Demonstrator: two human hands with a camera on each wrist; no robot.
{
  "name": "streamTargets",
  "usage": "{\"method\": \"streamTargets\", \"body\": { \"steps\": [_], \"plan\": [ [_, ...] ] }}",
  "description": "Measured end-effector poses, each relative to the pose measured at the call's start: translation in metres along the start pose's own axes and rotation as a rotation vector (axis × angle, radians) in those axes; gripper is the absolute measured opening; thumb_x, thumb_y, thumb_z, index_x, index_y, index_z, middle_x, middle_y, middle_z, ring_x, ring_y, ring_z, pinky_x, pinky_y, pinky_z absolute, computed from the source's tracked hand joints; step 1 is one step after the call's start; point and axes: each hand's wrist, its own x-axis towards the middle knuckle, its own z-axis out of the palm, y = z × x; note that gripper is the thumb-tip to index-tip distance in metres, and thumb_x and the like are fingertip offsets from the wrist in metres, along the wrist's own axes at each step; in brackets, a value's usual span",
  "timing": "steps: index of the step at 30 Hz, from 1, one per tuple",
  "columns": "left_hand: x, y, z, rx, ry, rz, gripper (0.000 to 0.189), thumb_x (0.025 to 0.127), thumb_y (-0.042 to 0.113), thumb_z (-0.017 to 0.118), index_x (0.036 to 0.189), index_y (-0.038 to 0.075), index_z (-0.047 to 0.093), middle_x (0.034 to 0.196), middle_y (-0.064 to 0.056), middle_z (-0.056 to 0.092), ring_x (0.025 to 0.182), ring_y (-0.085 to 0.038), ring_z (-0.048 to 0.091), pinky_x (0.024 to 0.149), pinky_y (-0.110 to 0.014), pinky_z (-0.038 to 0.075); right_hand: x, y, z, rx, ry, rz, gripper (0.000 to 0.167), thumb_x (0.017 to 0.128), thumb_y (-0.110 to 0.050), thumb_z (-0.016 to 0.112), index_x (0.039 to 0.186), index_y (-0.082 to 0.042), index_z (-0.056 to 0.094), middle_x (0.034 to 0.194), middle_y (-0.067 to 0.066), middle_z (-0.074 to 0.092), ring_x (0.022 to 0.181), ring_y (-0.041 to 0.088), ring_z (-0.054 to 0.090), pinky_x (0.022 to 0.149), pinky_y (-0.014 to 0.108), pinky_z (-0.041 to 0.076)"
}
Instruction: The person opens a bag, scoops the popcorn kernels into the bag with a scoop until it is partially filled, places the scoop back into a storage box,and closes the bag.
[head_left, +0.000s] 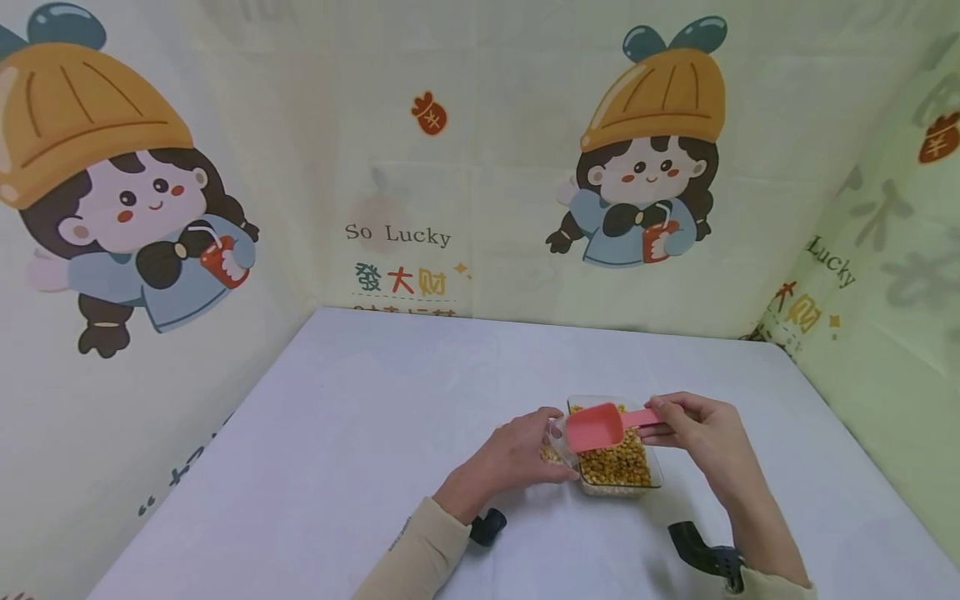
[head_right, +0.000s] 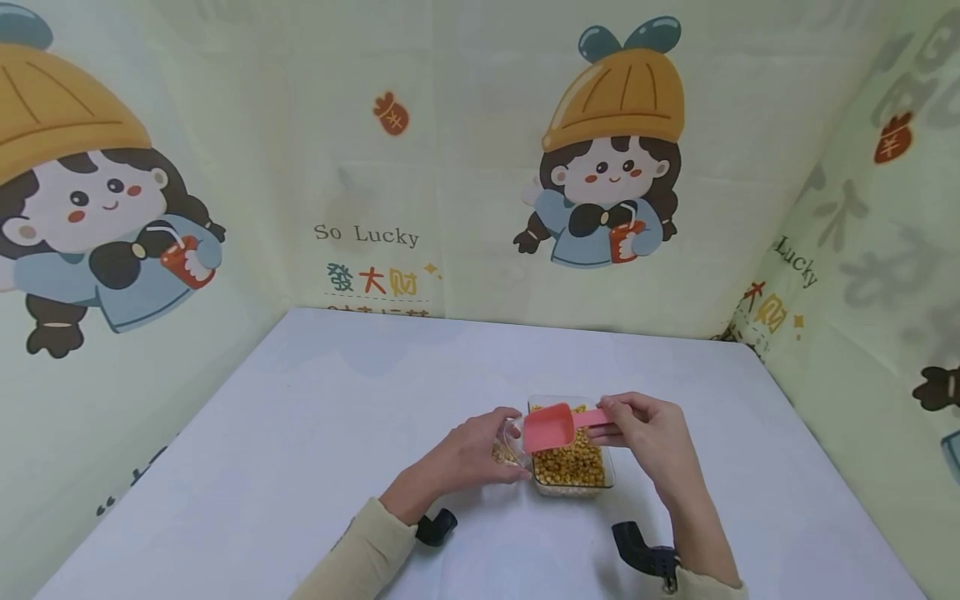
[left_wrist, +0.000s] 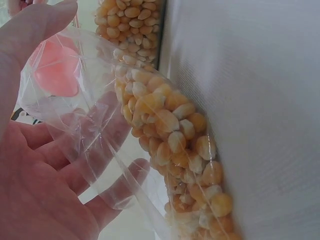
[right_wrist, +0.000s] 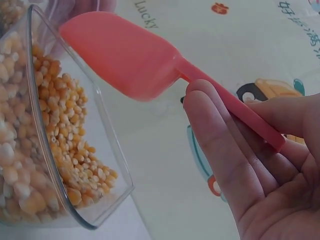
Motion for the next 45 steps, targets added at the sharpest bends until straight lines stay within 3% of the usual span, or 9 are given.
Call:
{"method": "streamTargets", "body": {
  "steps": [8,24,32,39,45],
  "plan": [
    [0.000,0.000,-0.002,-0.002,0.005,0.005,0.082,0.076,0.051,0.082,0.141,0.017,0.047,0.117,0.006,0.066,0.101,-0.006,0.061,0.082,-0.027,0.052,0.000,0.007,-0.007,0.015,0.028,-0.030,0.052,0.101,-0.035,0.056,0.124,0.011,0.058,0.093,-0.004,0.075,0.080,0.017,0.076,0.075,0.024,0.059],
    [-0.001,0.000,-0.003,0.011,-0.001,0.007,0.083,0.077,0.053,0.080,0.143,0.016,0.045,0.120,0.006,0.066,0.106,-0.008,0.062,0.087,-0.030,0.052,-0.001,0.012,-0.026,-0.056,0.140,0.056,0.054,0.102,-0.037,0.053,0.130,0.008,0.056,0.090,-0.010,0.074,0.078,0.012,0.075,0.073,0.014,0.055],
    [-0.001,0.000,-0.003,0.020,-0.009,0.010,0.082,0.078,0.052,0.080,0.143,0.016,0.045,0.121,0.005,0.066,0.107,-0.008,0.062,0.087,-0.030,0.052,-0.001,0.013,-0.027,-0.096,0.137,0.052,0.051,0.102,-0.033,0.053,0.128,0.011,0.056,0.092,0.000,0.075,0.075,0.013,0.075,0.070,0.021,0.058],
    [0.000,-0.001,-0.003,0.035,-0.001,0.024,0.081,0.078,0.052,0.079,0.143,0.016,0.046,0.120,0.005,0.066,0.106,-0.008,0.062,0.086,-0.029,0.052,-0.001,0.011,-0.025,-0.168,0.141,0.091,0.052,0.102,-0.035,0.054,0.128,0.010,0.057,0.098,0.014,0.075,0.074,0.012,0.075,0.069,0.021,0.058],
    [0.001,-0.003,-0.002,0.029,0.000,0.024,0.081,0.078,0.052,0.079,0.142,0.016,0.046,0.119,0.006,0.066,0.104,-0.007,0.061,0.083,-0.027,0.051,-0.005,0.004,-0.024,-0.242,0.170,0.096,0.050,0.101,-0.036,0.056,0.125,0.008,0.060,0.098,0.017,0.075,0.072,0.010,0.074,0.065,0.020,0.058]
  ]
}}
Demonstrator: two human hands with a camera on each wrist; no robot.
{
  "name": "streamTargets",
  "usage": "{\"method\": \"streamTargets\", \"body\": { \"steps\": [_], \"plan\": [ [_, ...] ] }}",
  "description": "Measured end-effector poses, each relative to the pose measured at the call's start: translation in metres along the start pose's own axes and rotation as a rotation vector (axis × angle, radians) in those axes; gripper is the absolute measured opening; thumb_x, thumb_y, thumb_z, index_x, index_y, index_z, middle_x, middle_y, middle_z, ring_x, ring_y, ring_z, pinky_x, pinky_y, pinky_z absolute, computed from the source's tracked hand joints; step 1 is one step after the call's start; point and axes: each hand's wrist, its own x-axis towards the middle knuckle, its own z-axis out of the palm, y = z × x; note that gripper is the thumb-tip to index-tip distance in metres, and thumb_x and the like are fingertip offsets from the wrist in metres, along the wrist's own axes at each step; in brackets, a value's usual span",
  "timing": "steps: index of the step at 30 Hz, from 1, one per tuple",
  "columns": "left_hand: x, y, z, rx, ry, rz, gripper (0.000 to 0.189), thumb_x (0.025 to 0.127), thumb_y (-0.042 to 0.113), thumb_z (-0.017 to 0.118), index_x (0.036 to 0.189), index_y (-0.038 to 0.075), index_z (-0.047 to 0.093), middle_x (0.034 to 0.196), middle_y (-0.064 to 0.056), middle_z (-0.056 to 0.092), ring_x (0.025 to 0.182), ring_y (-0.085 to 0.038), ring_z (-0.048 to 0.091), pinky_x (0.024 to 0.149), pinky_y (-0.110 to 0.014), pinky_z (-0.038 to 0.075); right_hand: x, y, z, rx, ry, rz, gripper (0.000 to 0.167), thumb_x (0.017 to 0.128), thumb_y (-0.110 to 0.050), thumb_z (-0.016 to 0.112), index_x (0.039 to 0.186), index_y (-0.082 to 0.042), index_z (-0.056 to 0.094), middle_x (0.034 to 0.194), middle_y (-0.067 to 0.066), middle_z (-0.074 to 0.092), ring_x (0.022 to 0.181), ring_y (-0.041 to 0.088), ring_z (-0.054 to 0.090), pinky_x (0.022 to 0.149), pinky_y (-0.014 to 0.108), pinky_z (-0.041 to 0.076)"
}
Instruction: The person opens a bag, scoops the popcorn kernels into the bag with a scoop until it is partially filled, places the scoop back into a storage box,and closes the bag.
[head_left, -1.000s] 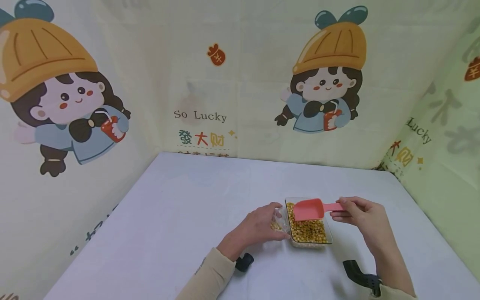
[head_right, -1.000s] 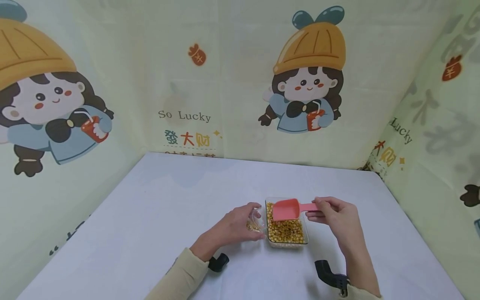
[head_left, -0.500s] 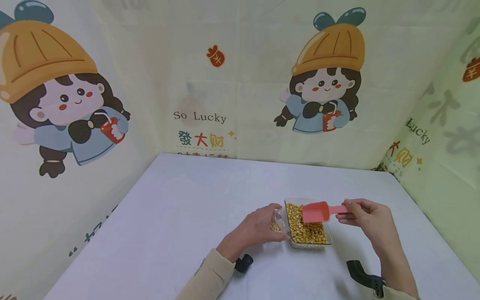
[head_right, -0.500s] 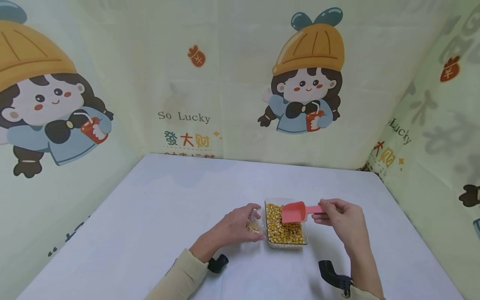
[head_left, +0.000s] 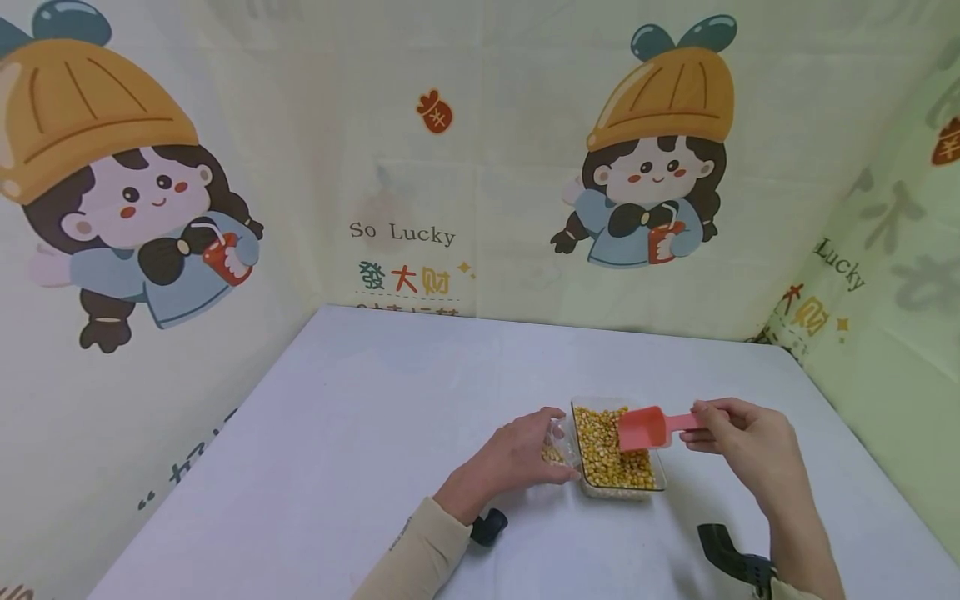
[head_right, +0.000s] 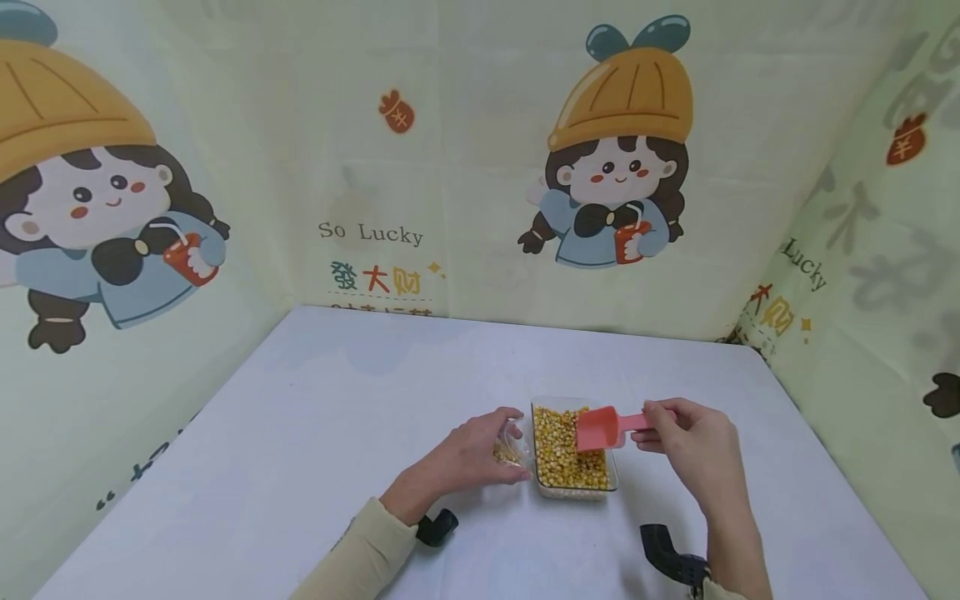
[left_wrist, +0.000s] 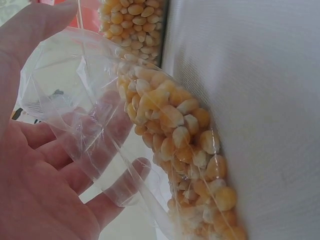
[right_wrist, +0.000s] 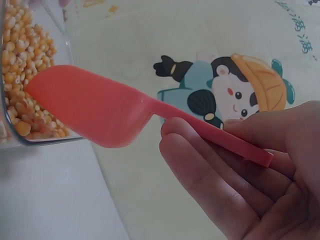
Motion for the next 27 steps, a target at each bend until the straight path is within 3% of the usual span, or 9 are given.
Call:
{"method": "streamTargets", "body": {
  "steps": [13,18,27],
  "plan": [
    [0.000,0.001,0.000,0.012,0.000,-0.006,0.081,0.079,0.053,0.078,0.143,0.016,0.046,0.118,0.007,0.066,0.102,-0.006,0.060,0.083,-0.027,0.051,-0.007,-0.009,0.002,-0.109,0.027,-0.044,0.040,0.101,-0.027,0.058,0.119,0.008,0.063,0.093,0.018,0.075,0.071,0.015,0.074,0.064,0.024,0.059],
    [-0.001,0.003,-0.001,0.015,-0.005,-0.019,0.081,0.079,0.053,0.078,0.143,0.016,0.045,0.119,0.006,0.065,0.103,-0.006,0.060,0.086,-0.028,0.051,-0.006,-0.011,0.006,-0.122,-0.018,-0.060,0.037,0.101,-0.023,0.058,0.118,0.010,0.063,0.088,0.016,0.074,0.070,0.017,0.074,0.064,0.027,0.059],
    [-0.001,0.004,0.000,0.017,-0.009,-0.036,0.080,0.079,0.052,0.079,0.143,0.017,0.046,0.120,0.005,0.065,0.102,-0.006,0.058,0.088,-0.031,0.051,-0.002,-0.007,0.009,-0.064,-0.079,-0.004,0.040,0.101,-0.023,0.056,0.121,0.012,0.060,0.092,0.018,0.074,0.072,0.017,0.074,0.065,0.028,0.059]
  ]
}}
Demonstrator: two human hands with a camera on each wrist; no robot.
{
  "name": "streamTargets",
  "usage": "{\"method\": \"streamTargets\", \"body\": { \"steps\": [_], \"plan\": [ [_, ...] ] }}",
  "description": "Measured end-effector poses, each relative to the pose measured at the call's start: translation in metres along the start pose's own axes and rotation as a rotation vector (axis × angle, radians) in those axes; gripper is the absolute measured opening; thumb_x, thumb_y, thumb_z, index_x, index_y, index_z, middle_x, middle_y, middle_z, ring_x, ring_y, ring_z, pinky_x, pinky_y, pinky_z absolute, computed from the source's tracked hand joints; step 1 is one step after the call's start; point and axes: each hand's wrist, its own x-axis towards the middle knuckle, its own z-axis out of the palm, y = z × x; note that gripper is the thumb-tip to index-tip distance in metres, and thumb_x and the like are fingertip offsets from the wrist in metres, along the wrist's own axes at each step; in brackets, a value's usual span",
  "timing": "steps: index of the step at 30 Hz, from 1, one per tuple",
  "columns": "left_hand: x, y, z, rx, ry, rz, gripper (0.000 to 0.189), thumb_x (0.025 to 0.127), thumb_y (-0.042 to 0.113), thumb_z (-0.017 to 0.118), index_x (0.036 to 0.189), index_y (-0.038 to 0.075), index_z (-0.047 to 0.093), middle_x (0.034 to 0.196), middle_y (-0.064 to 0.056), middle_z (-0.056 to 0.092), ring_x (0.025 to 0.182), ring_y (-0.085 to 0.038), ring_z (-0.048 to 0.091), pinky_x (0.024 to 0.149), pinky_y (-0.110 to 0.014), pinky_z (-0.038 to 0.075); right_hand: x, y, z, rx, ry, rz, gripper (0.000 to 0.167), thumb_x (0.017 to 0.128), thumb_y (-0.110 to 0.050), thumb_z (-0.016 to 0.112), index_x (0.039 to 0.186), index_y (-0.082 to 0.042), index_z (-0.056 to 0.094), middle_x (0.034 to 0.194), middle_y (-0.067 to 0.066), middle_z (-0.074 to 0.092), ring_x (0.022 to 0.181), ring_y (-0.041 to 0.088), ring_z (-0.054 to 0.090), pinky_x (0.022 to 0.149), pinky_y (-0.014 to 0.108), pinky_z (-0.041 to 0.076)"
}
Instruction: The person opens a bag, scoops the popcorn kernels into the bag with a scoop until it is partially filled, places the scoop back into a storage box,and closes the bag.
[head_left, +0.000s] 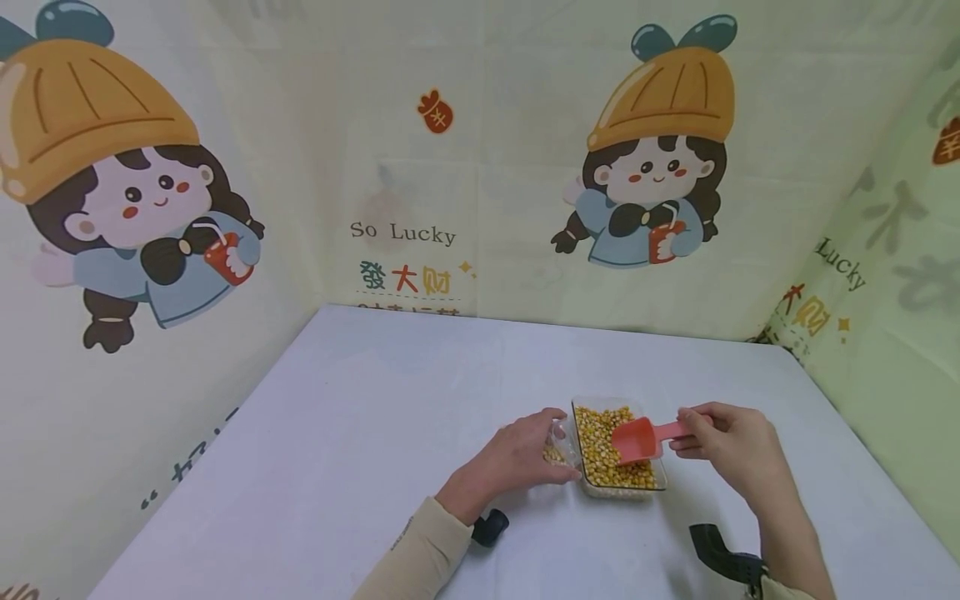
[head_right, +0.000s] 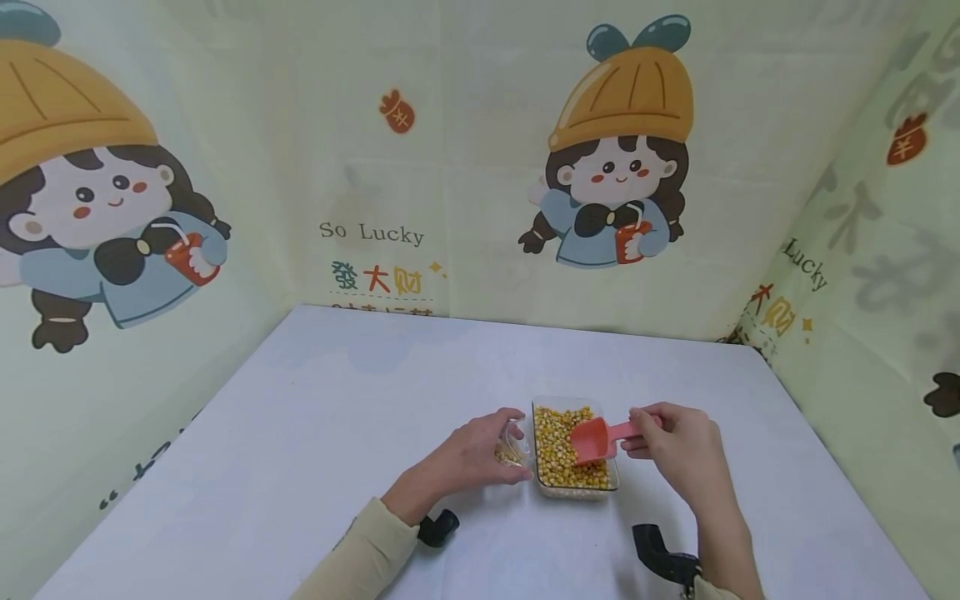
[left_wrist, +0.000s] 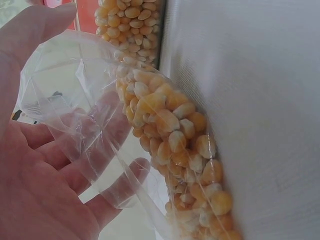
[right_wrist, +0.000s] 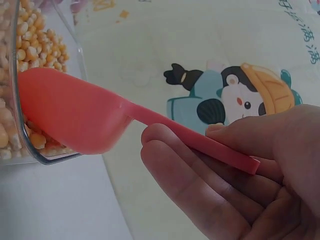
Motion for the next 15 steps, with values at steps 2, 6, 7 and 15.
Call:
{"method": "streamTargets", "body": {
  "steps": [2,6,7,15],
  "plan": [
    [0.0002,0.0000,0.0005,-0.001,0.001,-0.003,0.080,0.079,0.052,0.079,0.143,0.017,0.046,0.120,0.005,0.065,0.101,-0.006,0.058,0.088,-0.031,0.051,0.0007,0.0009,0.0009,0.002,0.000,0.004,0.039,0.101,-0.023,0.056,0.120,0.012,0.061,0.093,0.018,0.074,0.072,0.017,0.074,0.065,0.027,0.059],
    [0.0007,0.0001,0.0011,-0.004,-0.002,-0.009,0.080,0.079,0.052,0.079,0.143,0.018,0.046,0.120,0.006,0.065,0.102,-0.005,0.058,0.089,-0.033,0.050,0.0012,0.0021,0.0016,0.003,-0.002,0.005,0.040,0.102,-0.024,0.056,0.120,0.011,0.061,0.092,0.018,0.074,0.072,0.018,0.074,0.065,0.026,0.059],
    [0.0008,0.0002,0.0012,-0.006,-0.003,-0.011,0.080,0.079,0.052,0.078,0.143,0.018,0.046,0.120,0.006,0.065,0.101,-0.005,0.058,0.090,-0.034,0.050,0.0014,0.0023,0.0016,0.003,-0.004,0.004,0.040,0.102,-0.024,0.056,0.120,0.011,0.061,0.092,0.018,0.074,0.072,0.018,0.074,0.065,0.026,0.059],
    [0.0013,0.0002,0.0024,-0.009,-0.006,-0.012,0.081,0.079,0.053,0.078,0.144,0.018,0.045,0.118,0.008,0.065,0.105,-0.005,0.059,0.093,-0.039,0.050,0.0023,0.0044,0.0009,0.044,-0.046,0.021,0.043,0.103,-0.026,0.054,0.123,0.012,0.058,0.093,0.017,0.074,0.075,0.020,0.075,0.068,0.027,0.060]
  ]
}}
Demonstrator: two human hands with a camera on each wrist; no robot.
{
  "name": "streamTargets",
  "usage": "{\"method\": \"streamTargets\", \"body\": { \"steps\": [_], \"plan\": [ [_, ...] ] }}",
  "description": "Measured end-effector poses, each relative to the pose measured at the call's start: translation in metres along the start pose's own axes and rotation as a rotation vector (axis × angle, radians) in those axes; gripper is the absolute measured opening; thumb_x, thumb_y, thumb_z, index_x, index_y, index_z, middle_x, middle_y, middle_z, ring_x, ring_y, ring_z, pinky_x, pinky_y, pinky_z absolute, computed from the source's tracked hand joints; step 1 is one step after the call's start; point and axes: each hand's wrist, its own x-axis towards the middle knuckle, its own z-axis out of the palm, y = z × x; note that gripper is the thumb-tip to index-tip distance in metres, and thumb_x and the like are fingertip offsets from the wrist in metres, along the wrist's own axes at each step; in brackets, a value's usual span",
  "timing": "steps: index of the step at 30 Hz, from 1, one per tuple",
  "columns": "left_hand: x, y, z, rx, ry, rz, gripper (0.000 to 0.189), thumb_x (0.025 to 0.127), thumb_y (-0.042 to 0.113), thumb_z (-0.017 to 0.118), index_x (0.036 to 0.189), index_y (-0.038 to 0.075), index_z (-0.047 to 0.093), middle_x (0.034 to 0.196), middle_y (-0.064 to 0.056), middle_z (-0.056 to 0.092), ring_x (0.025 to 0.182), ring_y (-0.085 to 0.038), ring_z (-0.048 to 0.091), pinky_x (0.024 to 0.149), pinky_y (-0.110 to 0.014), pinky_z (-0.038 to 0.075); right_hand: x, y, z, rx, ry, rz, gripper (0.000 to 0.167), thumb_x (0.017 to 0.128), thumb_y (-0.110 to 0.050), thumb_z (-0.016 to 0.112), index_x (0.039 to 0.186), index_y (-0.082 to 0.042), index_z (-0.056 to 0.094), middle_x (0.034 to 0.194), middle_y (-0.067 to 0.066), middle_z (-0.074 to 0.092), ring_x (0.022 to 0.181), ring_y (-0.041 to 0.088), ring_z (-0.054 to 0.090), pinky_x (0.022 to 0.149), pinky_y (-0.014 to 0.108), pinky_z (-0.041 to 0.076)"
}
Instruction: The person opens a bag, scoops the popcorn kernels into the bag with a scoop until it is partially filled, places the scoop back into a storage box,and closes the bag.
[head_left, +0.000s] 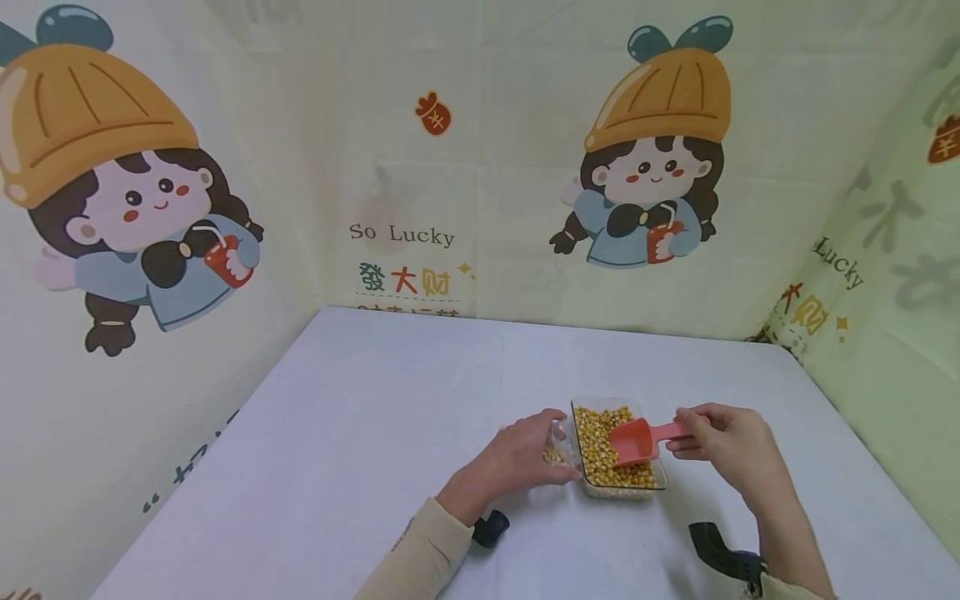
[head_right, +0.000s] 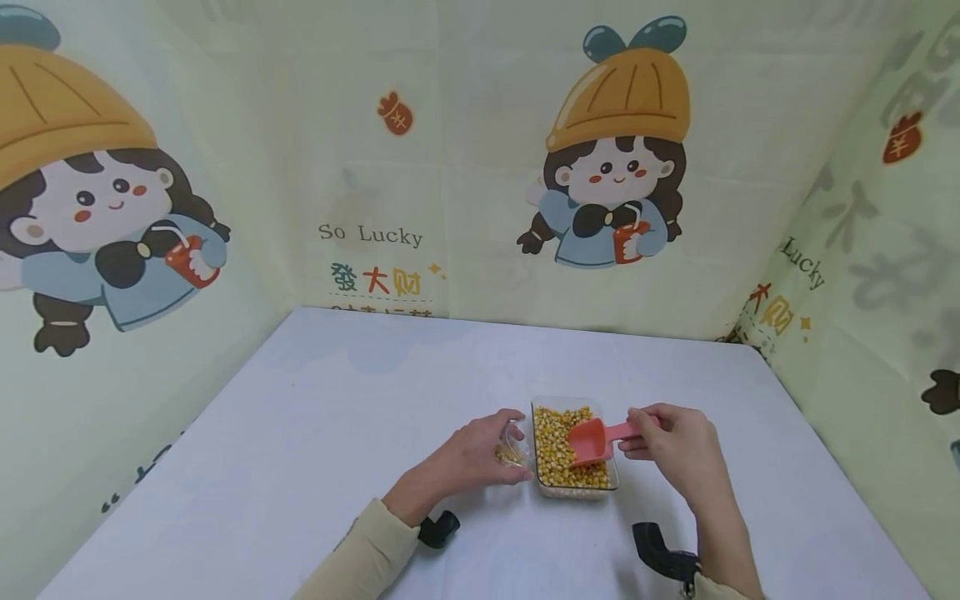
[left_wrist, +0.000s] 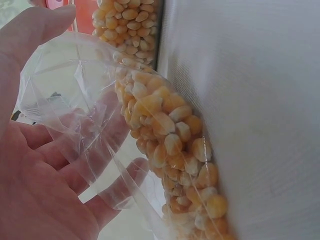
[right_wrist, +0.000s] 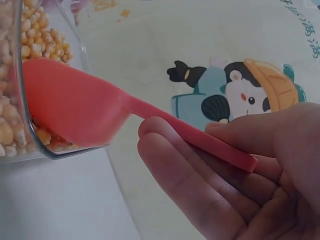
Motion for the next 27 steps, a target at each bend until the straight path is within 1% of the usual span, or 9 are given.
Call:
{"method": "streamTargets", "body": {
  "steps": [5,9,12,15,19,27],
  "plan": [
    [0.000,0.000,0.000,-0.008,-0.002,-0.013,0.081,0.079,0.053,0.078,0.144,0.018,0.045,0.119,0.007,0.065,0.106,-0.007,0.059,0.095,-0.041,0.049,0.003,0.003,-0.002,0.040,-0.061,0.024,0.046,0.103,-0.027,0.053,0.124,0.014,0.056,0.091,0.015,0.075,0.079,0.022,0.076,0.071,0.027,0.059],
    [0.000,0.001,0.000,-0.017,-0.004,-0.019,0.081,0.079,0.053,0.078,0.144,0.019,0.045,0.119,0.007,0.065,0.105,-0.006,0.059,0.095,-0.041,0.048,0.005,0.006,-0.004,0.071,-0.103,0.039,0.050,0.105,-0.029,0.049,0.128,0.015,0.052,0.094,0.016,0.075,0.080,0.019,0.075,0.072,0.028,0.060],
    [0.000,0.001,0.001,-0.015,-0.002,-0.013,0.080,0.079,0.053,0.078,0.144,0.019,0.045,0.119,0.008,0.065,0.104,-0.005,0.059,0.094,-0.040,0.049,0.004,0.010,-0.007,0.106,-0.135,0.023,0.054,0.107,-0.032,0.043,0.130,0.016,0.051,0.097,0.017,0.075,0.082,0.018,0.075,0.074,0.029,0.060],
    [0.000,0.001,0.000,-0.010,0.003,-0.004,0.080,0.079,0.053,0.078,0.144,0.019,0.046,0.118,0.008,0.065,0.103,-0.005,0.059,0.093,-0.039,0.049,0.004,0.012,-0.009,0.147,-0.159,0.003,0.057,0.107,-0.035,0.039,0.130,0.016,0.050,0.098,0.018,0.075,0.084,0.019,0.076,0.075,0.030,0.060],
    [0.001,0.000,0.001,-0.002,0.004,-0.007,0.081,0.079,0.054,0.078,0.143,0.018,0.046,0.118,0.007,0.065,0.103,-0.005,0.059,0.093,-0.039,0.050,0.003,0.013,-0.011,0.190,-0.178,0.000,0.054,0.108,-0.031,0.040,0.132,0.017,0.048,0.100,0.018,0.075,0.087,0.021,0.076,0.077,0.033,0.060],
    [-0.001,0.001,-0.002,-0.004,0.004,-0.006,0.080,0.079,0.052,0.079,0.143,0.017,0.046,0.118,0.007,0.066,0.102,-0.005,0.059,0.091,-0.036,0.050,0.004,0.017,-0.011,0.205,-0.218,-0.010,0.050,0.107,-0.025,0.043,0.134,0.017,0.045,0.105,0.019,0.074,0.091,0.020,0.075,0.080,0.031,0.059]
  ]
}}
